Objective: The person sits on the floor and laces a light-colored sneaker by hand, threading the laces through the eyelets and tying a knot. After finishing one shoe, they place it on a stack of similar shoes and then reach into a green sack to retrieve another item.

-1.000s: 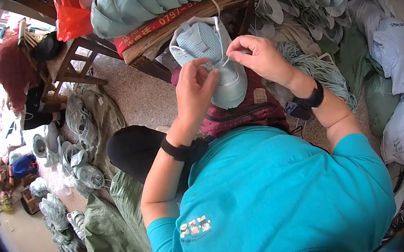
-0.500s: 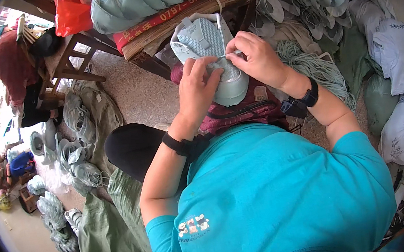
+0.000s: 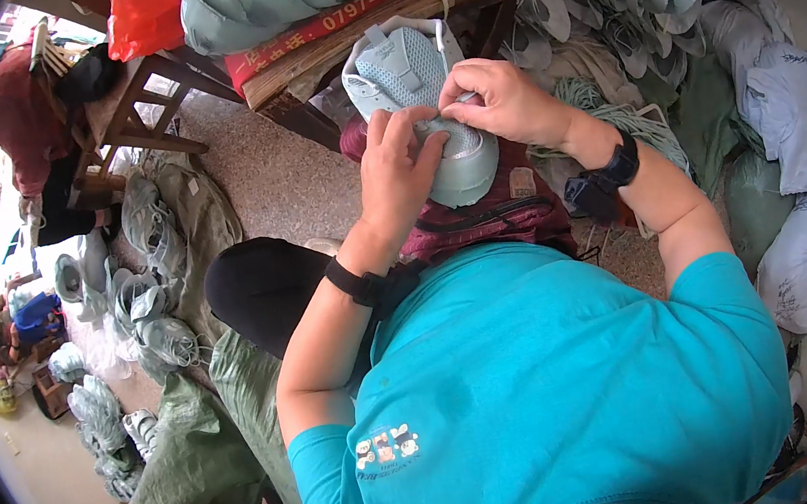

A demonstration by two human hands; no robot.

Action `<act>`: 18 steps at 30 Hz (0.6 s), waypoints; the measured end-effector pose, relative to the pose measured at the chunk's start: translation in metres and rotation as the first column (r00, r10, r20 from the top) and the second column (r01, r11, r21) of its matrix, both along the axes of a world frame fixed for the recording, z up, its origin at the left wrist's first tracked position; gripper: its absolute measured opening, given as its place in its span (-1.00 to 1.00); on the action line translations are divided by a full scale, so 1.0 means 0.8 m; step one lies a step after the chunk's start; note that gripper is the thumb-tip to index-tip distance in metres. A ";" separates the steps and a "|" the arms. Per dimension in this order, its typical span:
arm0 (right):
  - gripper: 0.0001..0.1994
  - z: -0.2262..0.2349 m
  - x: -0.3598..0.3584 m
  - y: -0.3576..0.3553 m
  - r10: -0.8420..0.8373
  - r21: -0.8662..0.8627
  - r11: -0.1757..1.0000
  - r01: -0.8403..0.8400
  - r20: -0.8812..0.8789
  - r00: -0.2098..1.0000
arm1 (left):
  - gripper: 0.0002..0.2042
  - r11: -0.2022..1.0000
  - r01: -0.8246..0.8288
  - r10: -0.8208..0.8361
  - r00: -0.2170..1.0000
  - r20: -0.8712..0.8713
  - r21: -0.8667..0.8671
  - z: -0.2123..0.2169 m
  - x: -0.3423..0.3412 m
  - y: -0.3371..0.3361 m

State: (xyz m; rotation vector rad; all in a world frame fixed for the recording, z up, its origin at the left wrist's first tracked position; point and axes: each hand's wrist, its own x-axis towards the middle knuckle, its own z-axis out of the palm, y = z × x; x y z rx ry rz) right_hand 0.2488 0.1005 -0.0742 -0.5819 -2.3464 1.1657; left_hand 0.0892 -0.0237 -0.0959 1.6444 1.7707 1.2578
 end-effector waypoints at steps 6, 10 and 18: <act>-0.89 0.004 0.006 0.000 -0.048 -0.019 0.999 0.049 0.031 0.998 | -0.71 0.999 0.008 -0.008 1.000 0.001 -0.050 0.002 -0.003 0.003; -0.89 -0.001 0.004 -0.010 -0.143 0.018 0.990 0.142 0.069 0.987 | -0.70 0.997 0.010 -0.010 1.000 0.000 -0.070 0.002 -0.006 0.004; -0.86 -0.005 -0.002 0.000 -0.037 -0.044 0.998 0.037 -0.001 0.999 | -0.76 0.999 0.025 -0.024 0.999 0.030 -0.041 0.002 -0.009 0.006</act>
